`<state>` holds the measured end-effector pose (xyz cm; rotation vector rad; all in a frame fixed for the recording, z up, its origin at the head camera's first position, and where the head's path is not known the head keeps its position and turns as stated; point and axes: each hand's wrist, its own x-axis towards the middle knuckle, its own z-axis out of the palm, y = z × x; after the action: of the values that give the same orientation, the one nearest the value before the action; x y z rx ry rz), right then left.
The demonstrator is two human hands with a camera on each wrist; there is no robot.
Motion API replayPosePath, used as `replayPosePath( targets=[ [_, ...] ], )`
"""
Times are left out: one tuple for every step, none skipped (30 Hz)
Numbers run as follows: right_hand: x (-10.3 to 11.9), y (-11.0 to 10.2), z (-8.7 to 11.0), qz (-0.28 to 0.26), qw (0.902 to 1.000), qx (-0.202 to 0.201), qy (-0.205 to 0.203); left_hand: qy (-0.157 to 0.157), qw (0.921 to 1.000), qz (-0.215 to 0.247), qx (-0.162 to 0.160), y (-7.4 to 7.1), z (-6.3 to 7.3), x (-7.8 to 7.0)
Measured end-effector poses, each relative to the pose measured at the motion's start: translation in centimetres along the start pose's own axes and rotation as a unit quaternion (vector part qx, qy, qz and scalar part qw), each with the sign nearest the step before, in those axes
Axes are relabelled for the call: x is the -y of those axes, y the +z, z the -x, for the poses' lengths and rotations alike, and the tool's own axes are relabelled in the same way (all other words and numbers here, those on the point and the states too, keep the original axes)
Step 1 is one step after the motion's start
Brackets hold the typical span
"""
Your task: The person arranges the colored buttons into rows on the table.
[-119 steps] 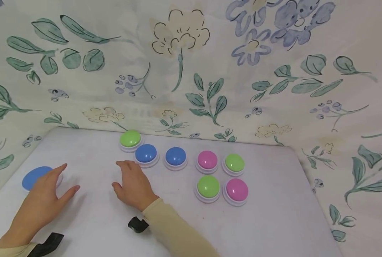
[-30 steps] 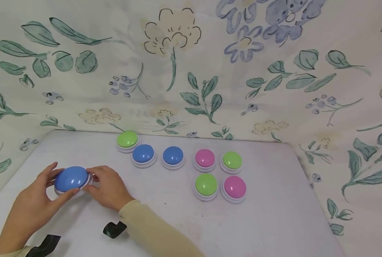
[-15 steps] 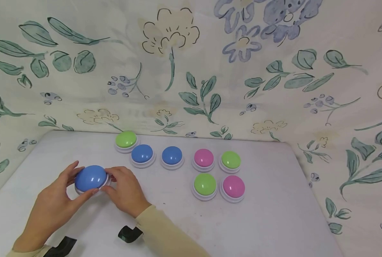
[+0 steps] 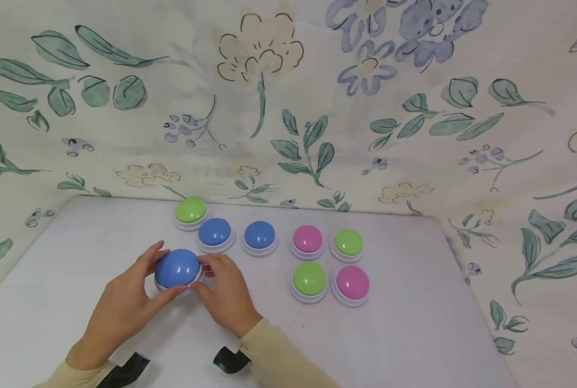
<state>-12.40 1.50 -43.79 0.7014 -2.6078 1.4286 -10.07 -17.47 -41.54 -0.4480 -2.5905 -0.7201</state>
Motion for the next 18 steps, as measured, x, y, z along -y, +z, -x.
replayPosePath(
  targets=[
    [0.0,-0.3,0.1,0.004,1.0,-0.003,-0.001,0.002,1.0,0.002,0.001,0.2,-0.1,-0.2],
    [-0.1,-0.5,0.3,0.008,0.9999,-0.006,-0.002,0.004,1.0,0.005,0.002,0.4,-0.2,-0.4],
    [-0.2,-0.7,0.5,0.013,0.9999,-0.009,-0.003,0.005,1.0,0.008,0.004,0.6,-0.2,-0.7],
    [-0.3,-0.9,0.7,0.019,0.9998,-0.011,-0.002,0.005,0.9999,0.011,0.007,0.7,-0.3,-0.9],
    [-0.4,-1.1,0.9,0.024,0.9996,-0.014,-0.001,0.005,0.9999,0.013,0.011,0.9,-0.4,-1.1],
    [-0.5,-1.4,1.0,0.028,0.9995,-0.015,0.001,0.005,0.9998,0.013,0.015,1.1,-0.4,-1.2],
    [-0.6,-1.6,1.2,0.03,0.9994,-0.016,0.005,0.005,0.9997,0.015,0.019,1.4,-0.5,-1.4],
    [-0.7,-1.8,1.4,0.032,0.9993,-0.017,0.008,0.005,0.9996,0.016,0.023,1.6,-0.5,-1.6],
    [-0.8,-2.0,1.6,0.032,0.9992,-0.017,0.012,0.004,0.9994,0.019,0.028,1.8,-0.6,-1.7],
    [-0.9,-2.2,1.8,0.031,0.9992,-0.018,0.016,0.003,0.9992,0.022,0.033,2.0,-0.7,-1.9],
    [-1.1,-2.4,1.9,0.029,0.9992,-0.018,0.02,0.003,0.999,0.024,0.037,2.2,-0.7,-2.0],
    [-1.2,-2.6,2.1,0.03,0.9991,-0.019,0.023,0.001,0.9987,0.027,0.043,2.4,-0.8,-2.2],
    [-1.4,-2.8,2.3,0.03,0.999,-0.021,0.026,0.0,0.9984,0.029,0.048,2.7,-0.9,-2.3],
    [-1.5,-3.0,2.5,0.032,0.9988,-0.022,0.028,0.0,0.9981,0.033,0.052,2.9,-0.9,-2.5],
    [-1.7,-3.2,2.6,0.033,0.9987,-0.025,0.029,0.001,0.9978,0.035,0.056,3.1,-1.0,-2.7],
    [-1.9,-3.3,2.8,0.036,0.9986,-0.028,0.029,0.002,0.9976,0.035,0.059,3.4,-1.0,-2.8],
    [-2.0,-3.5,3.0,0.038,0.9984,-0.03,0.029,0.005,0.9975,0.036,0.06,3.7,-1.1,-2.9],
    [-2.2,-3.7,3.1,0.042,0.9982,-0.033,0.027,0.008,0.9974,0.036,0.061,3.9,-1.1,-3.0]
  ],
)
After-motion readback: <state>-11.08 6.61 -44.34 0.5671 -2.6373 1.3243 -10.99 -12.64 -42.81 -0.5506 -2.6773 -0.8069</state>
